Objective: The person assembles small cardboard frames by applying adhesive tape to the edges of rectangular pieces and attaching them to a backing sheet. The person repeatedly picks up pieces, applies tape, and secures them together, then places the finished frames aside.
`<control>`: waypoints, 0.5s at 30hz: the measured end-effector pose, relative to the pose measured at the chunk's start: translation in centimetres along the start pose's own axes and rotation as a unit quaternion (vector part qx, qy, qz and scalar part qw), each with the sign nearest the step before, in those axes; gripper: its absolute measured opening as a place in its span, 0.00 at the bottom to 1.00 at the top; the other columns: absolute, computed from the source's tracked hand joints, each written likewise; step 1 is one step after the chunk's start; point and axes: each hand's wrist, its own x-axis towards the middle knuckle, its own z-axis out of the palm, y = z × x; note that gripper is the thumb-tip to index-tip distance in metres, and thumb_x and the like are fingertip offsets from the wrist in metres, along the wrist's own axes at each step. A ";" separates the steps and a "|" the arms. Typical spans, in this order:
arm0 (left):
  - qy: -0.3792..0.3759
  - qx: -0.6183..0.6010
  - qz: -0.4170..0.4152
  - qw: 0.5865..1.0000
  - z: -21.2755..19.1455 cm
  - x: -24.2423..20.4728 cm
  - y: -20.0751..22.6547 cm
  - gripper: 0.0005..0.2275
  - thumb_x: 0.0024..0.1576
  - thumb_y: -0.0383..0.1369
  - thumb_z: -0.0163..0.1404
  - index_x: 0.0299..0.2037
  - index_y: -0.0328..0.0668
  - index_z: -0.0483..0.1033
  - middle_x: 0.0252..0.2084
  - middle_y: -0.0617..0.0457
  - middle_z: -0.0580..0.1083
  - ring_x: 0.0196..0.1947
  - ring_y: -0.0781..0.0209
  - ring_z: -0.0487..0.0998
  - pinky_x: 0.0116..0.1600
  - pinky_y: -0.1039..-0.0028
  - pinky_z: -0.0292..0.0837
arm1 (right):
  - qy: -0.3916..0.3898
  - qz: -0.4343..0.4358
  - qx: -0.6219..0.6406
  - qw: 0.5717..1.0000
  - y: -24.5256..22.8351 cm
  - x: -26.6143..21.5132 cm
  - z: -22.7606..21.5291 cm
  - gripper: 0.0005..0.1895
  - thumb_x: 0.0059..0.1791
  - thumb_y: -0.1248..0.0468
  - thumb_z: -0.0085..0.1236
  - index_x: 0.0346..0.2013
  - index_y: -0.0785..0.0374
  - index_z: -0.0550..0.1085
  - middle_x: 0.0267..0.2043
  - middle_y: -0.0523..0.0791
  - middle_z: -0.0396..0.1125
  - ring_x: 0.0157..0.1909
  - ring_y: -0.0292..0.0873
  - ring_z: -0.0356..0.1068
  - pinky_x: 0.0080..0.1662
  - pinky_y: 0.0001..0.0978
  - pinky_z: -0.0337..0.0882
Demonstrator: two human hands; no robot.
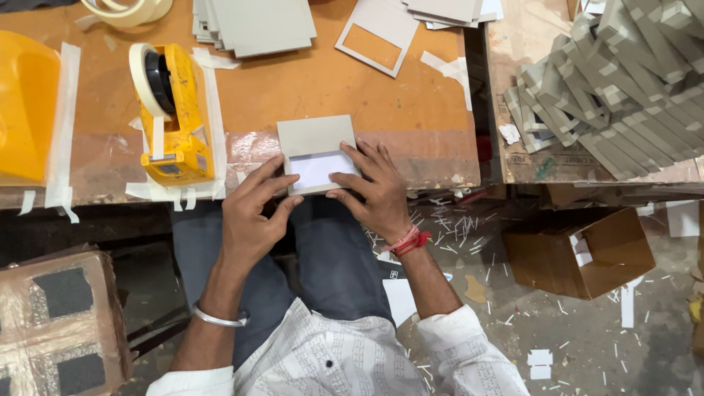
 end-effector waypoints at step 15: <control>-0.057 -0.039 -0.034 0.997 -1.8 1.2 -0.2 0.22 0.49 0.18 0.59 0.55 0.43 0.79 0.60 0.45 0.77 0.57 0.54 0.81 0.53 0.71 0.80 | 0.012 -0.007 -0.014 1.000 -0.1 0.2 0.3 0.12 0.43 0.54 0.72 0.39 0.50 0.83 0.64 0.43 0.70 0.70 0.55 0.64 0.71 0.56 0.61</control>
